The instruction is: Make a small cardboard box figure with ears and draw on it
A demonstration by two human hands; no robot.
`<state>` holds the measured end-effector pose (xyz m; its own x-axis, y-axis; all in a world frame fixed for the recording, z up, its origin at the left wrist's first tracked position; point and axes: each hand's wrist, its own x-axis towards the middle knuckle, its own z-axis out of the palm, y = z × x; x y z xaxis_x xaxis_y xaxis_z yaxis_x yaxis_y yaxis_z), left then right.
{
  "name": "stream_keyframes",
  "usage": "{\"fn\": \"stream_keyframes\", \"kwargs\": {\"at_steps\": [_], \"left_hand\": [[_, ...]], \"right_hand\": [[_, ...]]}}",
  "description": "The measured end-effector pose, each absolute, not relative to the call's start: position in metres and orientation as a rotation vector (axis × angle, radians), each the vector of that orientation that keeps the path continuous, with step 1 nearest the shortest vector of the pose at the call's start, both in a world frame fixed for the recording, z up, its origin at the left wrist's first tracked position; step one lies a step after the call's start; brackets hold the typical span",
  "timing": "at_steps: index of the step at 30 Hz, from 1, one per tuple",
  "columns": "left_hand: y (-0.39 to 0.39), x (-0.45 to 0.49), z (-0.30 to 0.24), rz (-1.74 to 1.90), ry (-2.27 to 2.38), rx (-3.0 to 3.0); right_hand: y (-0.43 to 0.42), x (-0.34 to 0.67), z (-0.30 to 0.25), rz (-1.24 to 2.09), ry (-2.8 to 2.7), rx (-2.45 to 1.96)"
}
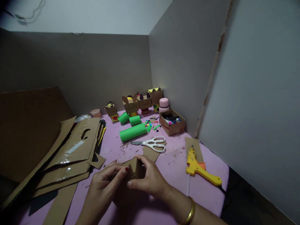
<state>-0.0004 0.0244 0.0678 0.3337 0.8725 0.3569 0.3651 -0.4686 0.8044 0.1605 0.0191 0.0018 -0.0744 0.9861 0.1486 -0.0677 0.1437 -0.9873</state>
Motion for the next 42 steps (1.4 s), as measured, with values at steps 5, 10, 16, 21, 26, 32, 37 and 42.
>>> {"fn": "stream_keyframes", "kwargs": {"at_steps": [5, 10, 16, 21, 26, 32, 37, 42], "left_hand": [[0.027, -0.001, 0.068, 1.078, 1.119, 2.005], [0.029, -0.006, 0.069, 1.085, 1.098, 2.008], [0.027, 0.0, 0.072, 1.067, 1.114, 2.027], [0.025, 0.002, 0.074, 1.053, 1.07, 2.033], [0.025, 0.002, 0.073, 1.062, 1.06, 2.056], [0.029, -0.005, 0.065, 1.166, 1.132, 1.96], [0.041, -0.023, 0.046, 1.176, 1.235, 1.803], [0.044, -0.025, 0.037, 0.906, 1.066, 1.539]], "right_hand": [[0.021, 0.161, 0.0, 1.257, -1.258, -0.968], [0.022, 0.162, 0.001, 1.392, -1.188, -0.831], [0.022, 0.162, 0.001, 1.344, -1.206, -0.903], [0.02, 0.161, 0.004, 1.295, -1.237, -0.943], [0.021, 0.162, 0.001, 1.29, -1.233, -0.94], [0.027, 0.162, -0.006, 1.433, -1.16, -0.813], [0.03, 0.163, 0.001, 1.461, -1.002, -0.792], [0.031, 0.161, 0.005, 1.505, -0.967, -0.774]]}}
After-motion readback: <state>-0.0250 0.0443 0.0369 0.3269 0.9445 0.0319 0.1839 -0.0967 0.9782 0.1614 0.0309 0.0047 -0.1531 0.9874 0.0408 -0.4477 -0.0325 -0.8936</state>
